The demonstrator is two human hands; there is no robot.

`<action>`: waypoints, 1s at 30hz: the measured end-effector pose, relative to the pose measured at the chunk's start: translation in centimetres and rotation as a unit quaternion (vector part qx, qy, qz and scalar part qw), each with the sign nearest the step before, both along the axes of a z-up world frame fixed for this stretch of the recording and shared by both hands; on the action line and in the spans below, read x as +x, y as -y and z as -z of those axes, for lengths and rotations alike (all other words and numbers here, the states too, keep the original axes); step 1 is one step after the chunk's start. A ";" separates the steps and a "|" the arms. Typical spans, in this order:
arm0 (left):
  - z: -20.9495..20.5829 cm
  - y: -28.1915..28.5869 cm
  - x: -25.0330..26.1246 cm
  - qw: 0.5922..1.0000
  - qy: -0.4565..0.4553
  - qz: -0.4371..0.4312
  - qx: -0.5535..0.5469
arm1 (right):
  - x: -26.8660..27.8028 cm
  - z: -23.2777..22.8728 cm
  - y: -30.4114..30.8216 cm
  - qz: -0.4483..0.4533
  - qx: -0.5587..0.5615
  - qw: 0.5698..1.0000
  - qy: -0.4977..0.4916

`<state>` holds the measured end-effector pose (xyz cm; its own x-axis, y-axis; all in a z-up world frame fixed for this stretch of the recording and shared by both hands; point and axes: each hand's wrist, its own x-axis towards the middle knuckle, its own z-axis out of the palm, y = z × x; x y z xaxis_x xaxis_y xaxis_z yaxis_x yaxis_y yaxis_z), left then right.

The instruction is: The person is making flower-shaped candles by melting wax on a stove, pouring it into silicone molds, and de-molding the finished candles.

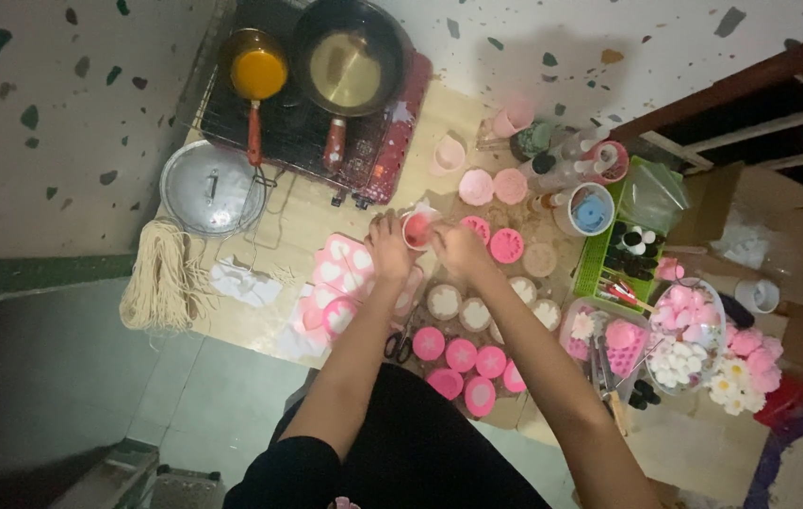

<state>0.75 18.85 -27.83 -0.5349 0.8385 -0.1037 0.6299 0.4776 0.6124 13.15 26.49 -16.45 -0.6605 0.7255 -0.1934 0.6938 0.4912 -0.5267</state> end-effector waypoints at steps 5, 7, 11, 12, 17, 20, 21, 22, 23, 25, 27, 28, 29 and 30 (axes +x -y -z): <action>-3.3 -0.8 -1.4 0.997 0.007 0.032 -0.072 | 0.2 0.5 0.2 -0.026 0.056 0.997 -0.051; -2.7 -1.1 -1.5 0.995 0.007 0.046 -0.090 | -0.3 -1.0 0.7 -0.024 0.053 0.997 -0.058; -2.2 -0.9 -1.4 0.998 0.005 0.041 -0.053 | -0.2 -0.7 0.7 -0.010 0.051 0.999 -0.006; -2.2 -0.8 -1.1 0.998 0.005 0.041 -0.052 | -0.3 -1.3 0.7 -0.010 0.051 0.999 -0.006; -0.9 0.6 0.5 0.999 -0.037 -0.006 0.026 | -1.1 -3.7 1.6 -0.017 0.033 0.999 -0.015; -1.4 0.6 0.6 0.999 0.011 -0.032 -0.005 | -0.8 -3.3 1.5 -0.034 0.049 0.998 -0.016; -2.2 0.8 0.6 0.999 0.012 -0.032 -0.006 | -0.8 -3.4 1.6 -0.034 0.048 0.998 -0.016; -3.0 1.1 0.4 0.999 0.018 -0.032 -0.003 | -0.9 -3.5 1.7 -0.034 0.053 0.998 -0.030; -3.8 1.5 0.3 0.999 0.024 -0.031 0.001 | -1.0 -3.7 1.9 -0.034 0.057 0.997 -0.045; -3.6 2.7 0.5 0.996 0.039 -0.041 0.071 | -0.9 -2.5 1.6 -0.037 0.070 0.996 -0.031; -3.7 4.5 0.6 0.987 0.053 -0.051 0.140 | -1.2 -2.2 1.3 -0.040 0.081 0.996 -0.018; -3.6 6.1 0.7 0.989 0.080 -0.030 0.124 | -1.3 -2.3 1.5 -0.037 0.078 0.996 -0.022; -3.6 7.6 0.9 0.988 0.106 -0.008 0.108 | -1.3 -2.5 1.6 -0.035 0.075 0.996 -0.027; -4.8 9.9 0.5 0.988 0.104 -0.008 0.111 | -1.5 -2.6 1.6 -0.036 0.077 0.996 -0.029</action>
<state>1.20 8.99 -23.03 -0.5353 0.8442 -0.0274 0.4724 0.3261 0.8188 11.66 24.85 -13.88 -0.7183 0.6943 -0.0432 0.6248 0.6166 -0.4790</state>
